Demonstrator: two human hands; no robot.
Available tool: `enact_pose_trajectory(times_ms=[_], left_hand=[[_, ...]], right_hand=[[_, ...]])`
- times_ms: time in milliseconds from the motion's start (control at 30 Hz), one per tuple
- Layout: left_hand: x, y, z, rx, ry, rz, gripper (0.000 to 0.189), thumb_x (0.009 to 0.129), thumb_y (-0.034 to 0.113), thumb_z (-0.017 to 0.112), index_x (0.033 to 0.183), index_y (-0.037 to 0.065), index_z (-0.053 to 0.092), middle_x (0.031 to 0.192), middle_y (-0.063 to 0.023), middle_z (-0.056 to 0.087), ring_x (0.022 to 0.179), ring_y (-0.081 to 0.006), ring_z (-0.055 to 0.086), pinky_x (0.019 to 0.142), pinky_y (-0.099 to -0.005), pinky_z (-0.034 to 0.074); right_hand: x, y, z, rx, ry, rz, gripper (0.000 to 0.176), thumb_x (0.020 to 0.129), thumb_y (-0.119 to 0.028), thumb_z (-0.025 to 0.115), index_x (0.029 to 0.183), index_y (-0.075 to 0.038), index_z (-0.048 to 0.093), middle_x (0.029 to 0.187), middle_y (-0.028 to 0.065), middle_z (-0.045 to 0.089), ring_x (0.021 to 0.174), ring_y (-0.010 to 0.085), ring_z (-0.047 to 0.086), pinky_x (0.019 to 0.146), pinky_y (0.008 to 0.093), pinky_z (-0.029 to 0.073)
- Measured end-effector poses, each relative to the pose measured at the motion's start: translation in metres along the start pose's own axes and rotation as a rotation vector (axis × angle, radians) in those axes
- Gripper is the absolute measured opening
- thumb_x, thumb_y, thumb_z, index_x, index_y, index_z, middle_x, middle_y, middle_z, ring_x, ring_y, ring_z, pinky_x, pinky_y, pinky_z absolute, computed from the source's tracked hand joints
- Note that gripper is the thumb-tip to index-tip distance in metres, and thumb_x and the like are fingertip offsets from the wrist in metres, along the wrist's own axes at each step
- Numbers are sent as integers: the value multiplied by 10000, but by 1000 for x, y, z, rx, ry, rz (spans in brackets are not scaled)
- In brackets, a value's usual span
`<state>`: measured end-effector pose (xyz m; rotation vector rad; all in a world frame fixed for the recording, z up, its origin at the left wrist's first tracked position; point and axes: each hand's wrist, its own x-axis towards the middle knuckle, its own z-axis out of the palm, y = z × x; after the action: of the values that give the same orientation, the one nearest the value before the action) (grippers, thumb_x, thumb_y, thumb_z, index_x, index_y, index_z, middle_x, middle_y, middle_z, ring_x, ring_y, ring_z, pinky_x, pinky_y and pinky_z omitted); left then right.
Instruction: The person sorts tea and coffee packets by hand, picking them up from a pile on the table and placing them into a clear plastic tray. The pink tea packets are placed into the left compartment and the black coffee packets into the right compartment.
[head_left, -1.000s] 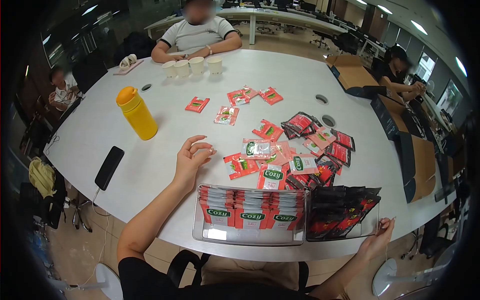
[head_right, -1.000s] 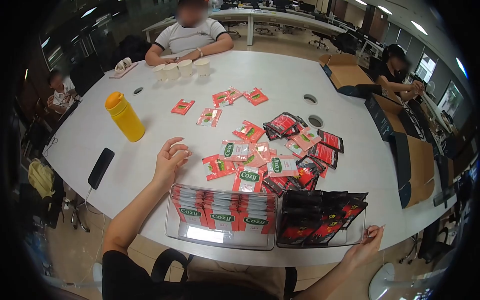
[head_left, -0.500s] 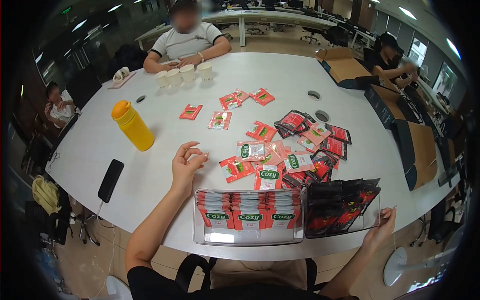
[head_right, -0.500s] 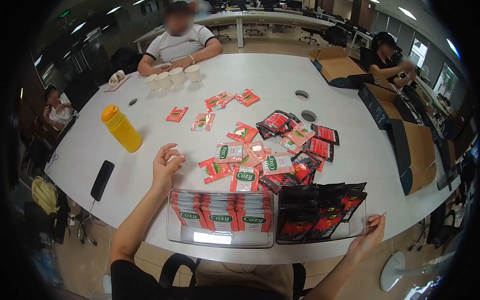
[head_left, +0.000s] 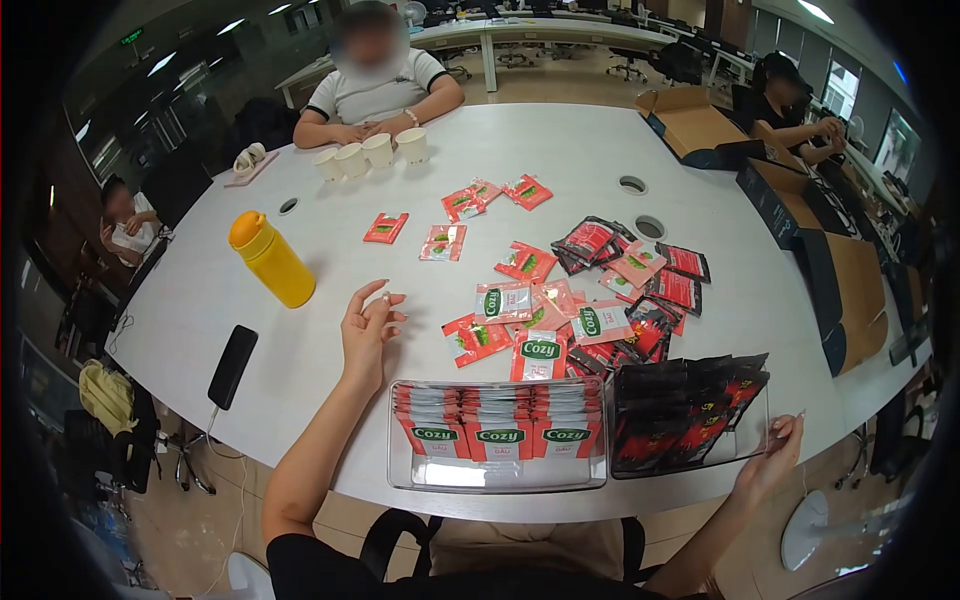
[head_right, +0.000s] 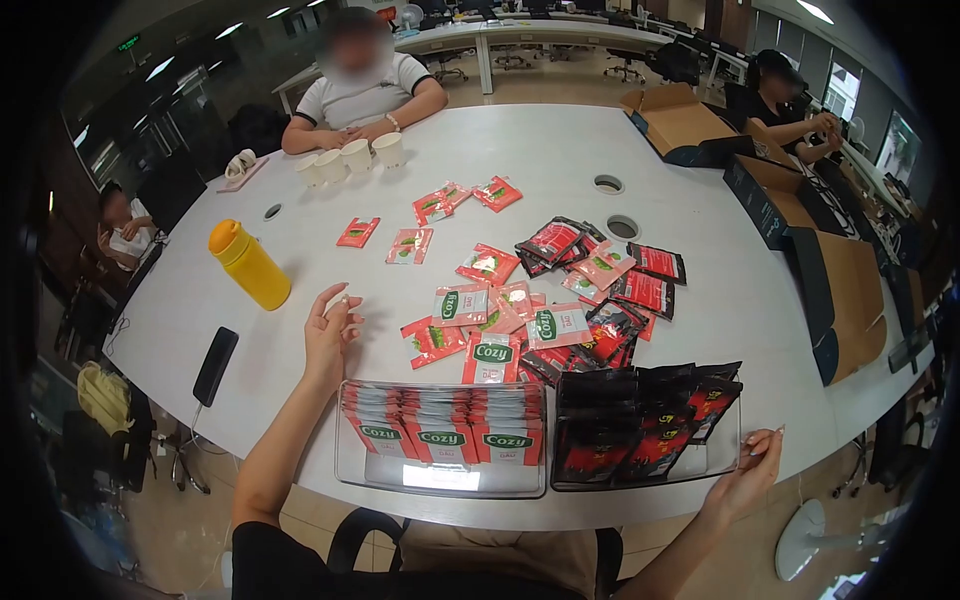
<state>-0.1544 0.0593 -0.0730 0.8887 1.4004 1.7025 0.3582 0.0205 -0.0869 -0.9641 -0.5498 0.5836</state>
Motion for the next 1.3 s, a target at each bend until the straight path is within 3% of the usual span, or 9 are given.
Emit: enact_pose_trajectory(times_ms=[400,533,733,933,967,1067,1100,1200,1300], left_hand=[[2,12,3,205,15,27,345,852,162,647,1164,82,523,900,22,633,745,-44,552,617,-175,418],[15,20,10,288,-125,196,249,883,126,598,1113,52,541,925,-39,682,731,-87,601,617,-198,438],[58,21,44,528,-556,218,211,922,122,530,1118,46,549,935,-55,680,818,-118,642,681,-227,466],[68,31,100,963,-1011,467,545,747,279,749,1207,79,534,1133,-92,609,1061,-205,574,829,-354,480],[72,31,106,1008,-1088,381,726,611,323,838,1222,88,524,1167,-116,584,1128,-232,530,875,-381,466],[78,23,118,1123,-1110,371,819,552,310,870,1247,85,500,1134,-147,592,1093,-256,555,874,-367,471],[75,28,123,1180,-1108,203,836,550,182,873,1273,67,469,1232,-127,529,1125,-256,528,905,-351,458],[75,34,131,1236,-1097,229,839,538,155,863,1272,59,468,1218,-155,527,1143,-265,523,902,-346,464],[70,22,134,1200,-1187,414,834,543,126,839,1282,63,460,1210,-170,514,1050,-290,567,875,-350,476]], right_hand=[[-1,-4,1,7,5,22,335,976,-210,432,664,-110,363,692,16,441,707,109,413,718,263,350],[1,-1,-2,39,-11,29,326,970,-217,450,676,-110,359,702,19,426,712,114,401,722,265,334],[0,-2,1,16,14,31,335,969,-217,448,659,-114,370,702,13,460,703,100,427,681,243,344],[-1,-2,2,-11,14,13,334,967,-218,451,656,-119,376,706,10,467,708,99,431,692,245,335],[-1,-3,3,-13,14,11,335,967,-218,451,656,-120,376,706,10,467,709,100,431,696,247,335],[-1,-3,2,3,9,26,336,970,-217,446,657,-115,375,704,16,461,713,108,428,710,258,340],[0,-3,1,15,0,26,337,971,-215,443,658,-112,374,703,19,459,715,111,426,712,261,342],[2,-2,-2,57,-31,27,340,975,-211,435,658,-104,369,700,27,451,720,119,420,718,269,347],[-2,-3,-5,62,-54,44,345,978,-209,429,658,-99,362,698,33,447,721,125,413,724,273,348]])
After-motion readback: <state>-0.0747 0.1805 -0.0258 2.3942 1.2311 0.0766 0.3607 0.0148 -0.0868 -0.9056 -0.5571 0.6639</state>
